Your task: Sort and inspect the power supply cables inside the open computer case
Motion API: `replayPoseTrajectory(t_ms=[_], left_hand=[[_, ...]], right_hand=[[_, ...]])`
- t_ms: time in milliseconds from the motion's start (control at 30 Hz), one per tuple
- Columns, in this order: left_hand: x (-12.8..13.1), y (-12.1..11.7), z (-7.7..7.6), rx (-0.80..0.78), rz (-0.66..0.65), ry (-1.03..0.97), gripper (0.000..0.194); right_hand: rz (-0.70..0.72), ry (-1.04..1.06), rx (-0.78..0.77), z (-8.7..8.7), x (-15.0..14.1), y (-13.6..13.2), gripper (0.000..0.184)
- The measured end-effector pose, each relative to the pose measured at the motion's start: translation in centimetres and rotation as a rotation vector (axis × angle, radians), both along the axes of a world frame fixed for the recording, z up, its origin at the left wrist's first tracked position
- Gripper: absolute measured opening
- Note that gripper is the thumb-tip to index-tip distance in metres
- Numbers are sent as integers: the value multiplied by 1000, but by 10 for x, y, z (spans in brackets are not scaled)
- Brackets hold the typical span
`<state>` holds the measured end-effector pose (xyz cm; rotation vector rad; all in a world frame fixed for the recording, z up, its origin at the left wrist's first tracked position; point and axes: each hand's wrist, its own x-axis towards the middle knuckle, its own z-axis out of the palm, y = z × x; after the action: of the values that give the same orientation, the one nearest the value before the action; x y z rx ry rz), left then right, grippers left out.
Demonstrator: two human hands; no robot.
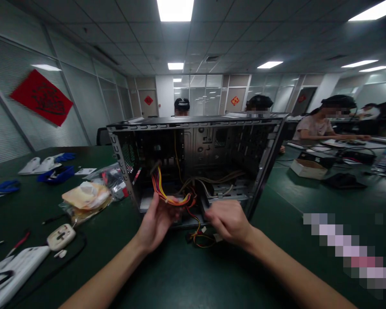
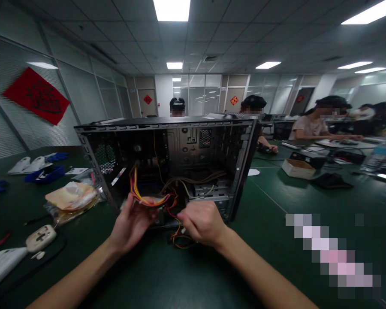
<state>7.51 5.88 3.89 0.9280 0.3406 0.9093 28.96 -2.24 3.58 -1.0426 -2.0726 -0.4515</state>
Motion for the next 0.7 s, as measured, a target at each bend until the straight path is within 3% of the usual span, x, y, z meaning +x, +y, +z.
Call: replayPoseTrajectory(t_ms=[133, 200, 267, 367, 500, 567, 700], left_hand=[[0, -12, -18, 446, 44, 181, 41], [3, -19, -25, 635, 64, 274, 27], [8, -27, -30, 729, 106, 346, 14], [17, -38, -36, 737, 161, 381, 9], [25, -47, -41, 775, 70, 436, 14], [26, -50, -46, 787, 86, 458, 15], [25, -50, -59, 644, 249, 448, 9]], right_hand=[[77, 76, -31, -39, 8, -29, 53], [105, 153, -28, -47, 5, -31, 66], [144, 244, -80, -50, 0, -28, 75], [140, 533, -320, -52, -12, -22, 67], [103, 884, -614, -53, -21, -20, 62], [136, 889, -642, -51, -21, -20, 56], [140, 820, -635, -45, -22, -23, 34]])
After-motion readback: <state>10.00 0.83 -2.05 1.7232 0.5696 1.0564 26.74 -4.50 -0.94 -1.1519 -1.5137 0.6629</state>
